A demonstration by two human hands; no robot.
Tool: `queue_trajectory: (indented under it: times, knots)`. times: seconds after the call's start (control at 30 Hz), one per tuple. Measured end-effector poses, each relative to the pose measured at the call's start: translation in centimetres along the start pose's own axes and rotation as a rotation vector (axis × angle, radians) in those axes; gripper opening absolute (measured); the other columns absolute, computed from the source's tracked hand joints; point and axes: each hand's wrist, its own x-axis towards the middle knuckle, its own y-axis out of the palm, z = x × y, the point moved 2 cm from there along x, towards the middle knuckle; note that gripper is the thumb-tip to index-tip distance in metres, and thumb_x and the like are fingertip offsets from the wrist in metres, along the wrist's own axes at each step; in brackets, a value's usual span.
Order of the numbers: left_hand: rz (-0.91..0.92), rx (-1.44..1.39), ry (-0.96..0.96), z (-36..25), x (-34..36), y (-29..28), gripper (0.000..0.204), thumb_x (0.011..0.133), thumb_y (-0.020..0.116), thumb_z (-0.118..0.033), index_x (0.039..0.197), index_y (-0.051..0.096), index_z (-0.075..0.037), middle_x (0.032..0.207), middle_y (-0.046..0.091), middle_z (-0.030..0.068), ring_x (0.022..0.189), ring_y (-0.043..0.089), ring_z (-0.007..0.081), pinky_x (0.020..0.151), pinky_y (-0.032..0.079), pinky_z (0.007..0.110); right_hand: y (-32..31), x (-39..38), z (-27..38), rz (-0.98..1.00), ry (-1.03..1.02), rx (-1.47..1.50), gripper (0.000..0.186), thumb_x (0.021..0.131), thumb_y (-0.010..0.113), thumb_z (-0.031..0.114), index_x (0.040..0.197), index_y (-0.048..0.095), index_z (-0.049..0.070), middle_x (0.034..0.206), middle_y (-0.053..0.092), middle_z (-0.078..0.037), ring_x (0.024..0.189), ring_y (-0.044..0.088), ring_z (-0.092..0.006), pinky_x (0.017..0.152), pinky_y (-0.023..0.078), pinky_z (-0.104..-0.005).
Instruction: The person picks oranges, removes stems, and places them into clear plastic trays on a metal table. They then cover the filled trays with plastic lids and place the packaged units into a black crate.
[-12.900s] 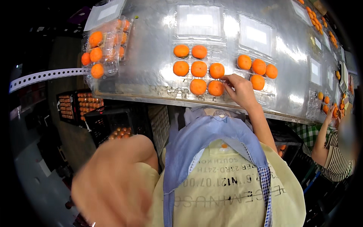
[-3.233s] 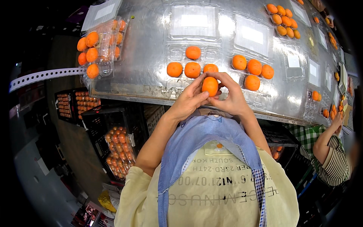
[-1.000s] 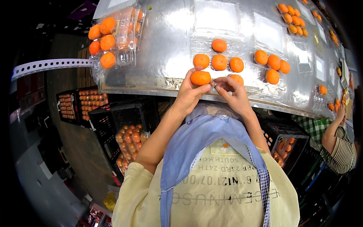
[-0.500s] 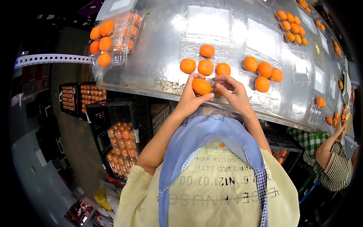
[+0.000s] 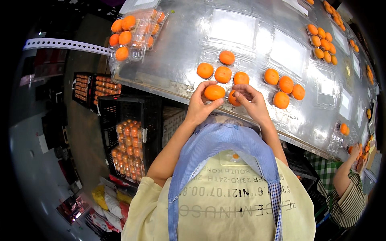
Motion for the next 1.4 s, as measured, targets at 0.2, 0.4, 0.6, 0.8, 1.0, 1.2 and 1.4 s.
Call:
queue_trajectory:
  times: [0.2, 0.4, 0.6, 0.8, 1.0, 1.2, 1.4]
  knots:
    - [0.099, 0.025, -0.061, -1.1, 1.1, 0.8, 0.053, 0.079, 0.069, -0.002, 0.127, 0.045, -0.002, 0.122, 0.05, 0.0085, 0.109, 0.053, 0.0178, 0.089, 0.049, 0.029, 0.4, -0.3, 1.3, -0.022, -0.036, 0.029, 0.034, 0.087, 0.065, 0.022, 0.113, 0.059, 0.002, 0.09, 0.064, -0.007, 0.076, 0.058, -0.0098, 0.071, 0.048, -0.0245]
    - [0.236, 0.322, 0.038, -3.1, 1.8, 3.4, 0.055, 0.078, 0.069, 0.0, 0.128, 0.047, -0.004, 0.123, 0.037, 0.0086, 0.115, 0.05, 0.0217, 0.088, 0.054, 0.032, 1.5, -1.1, 1.3, -0.106, -0.128, -0.092, 0.055, 0.088, 0.06, 0.041, 0.123, 0.053, 0.0, 0.098, 0.064, -0.014, 0.083, 0.062, -0.0191, 0.074, 0.048, -0.031]
    - [0.287, 0.102, -0.027, -1.8, 1.9, 2.8, 0.057, 0.08, 0.068, 0.001, 0.131, 0.044, -0.001, 0.125, 0.041, 0.0097, 0.114, 0.051, 0.0207, 0.081, 0.056, 0.032, 1.0, -1.7, 1.5, -0.1, 0.0, 0.102, 0.047, 0.095, 0.05, 0.037, 0.123, 0.055, -0.001, 0.096, 0.063, -0.011, 0.083, 0.059, -0.0148, 0.073, 0.047, -0.0274]
    - [0.289, -0.096, -0.166, -2.6, 1.4, 2.2, 0.059, 0.081, 0.069, -0.003, 0.134, 0.042, 0.0, 0.126, 0.046, 0.0099, 0.111, 0.053, 0.0191, 0.077, 0.055, 0.029, 1.2, -1.1, 1.0, -0.039, 0.042, 0.151, 0.045, 0.097, 0.047, 0.037, 0.124, 0.056, 0.002, 0.085, 0.058, -0.002, 0.073, 0.05, -0.0086, 0.068, 0.045, -0.0238]
    - [0.199, 0.325, -0.068, -2.4, 1.0, 0.2, 0.061, 0.08, 0.073, -0.014, 0.134, 0.045, -0.005, 0.12, 0.045, 0.0089, 0.109, 0.054, 0.019, 0.09, 0.049, 0.03, 2.3, -0.1, 1.5, 0.046, 0.133, 0.13, 0.046, 0.097, 0.048, 0.035, 0.127, 0.053, 0.001, 0.101, 0.062, -0.007, 0.087, 0.056, -0.0113, 0.077, 0.048, -0.0251]
    - [0.104, 0.496, 0.011, -2.3, 0.7, -1.1, 0.062, 0.078, 0.075, -0.019, 0.132, 0.047, -0.006, 0.118, 0.044, 0.01, 0.109, 0.053, 0.0194, 0.089, 0.049, 0.03, 3.5, 1.2, 1.1, 0.063, 0.041, 0.071, 0.043, 0.096, 0.051, 0.031, 0.126, 0.053, 0.0, 0.105, 0.062, -0.009, 0.091, 0.057, -0.0123, 0.081, 0.048, -0.0267]
    - [0.057, 0.605, 0.086, -3.0, 1.0, -2.4, 0.059, 0.075, 0.075, -0.019, 0.127, 0.051, -0.003, 0.116, 0.05, 0.0129, 0.109, 0.054, 0.0248, 0.09, 0.046, 0.033, 4.3, 2.3, 1.7, 0.093, 0.044, 0.005, 0.038, 0.092, 0.057, 0.024, 0.121, 0.055, 0.0, 0.09, 0.06, -0.003, 0.08, 0.055, -0.0091, 0.074, 0.046, -0.0248]
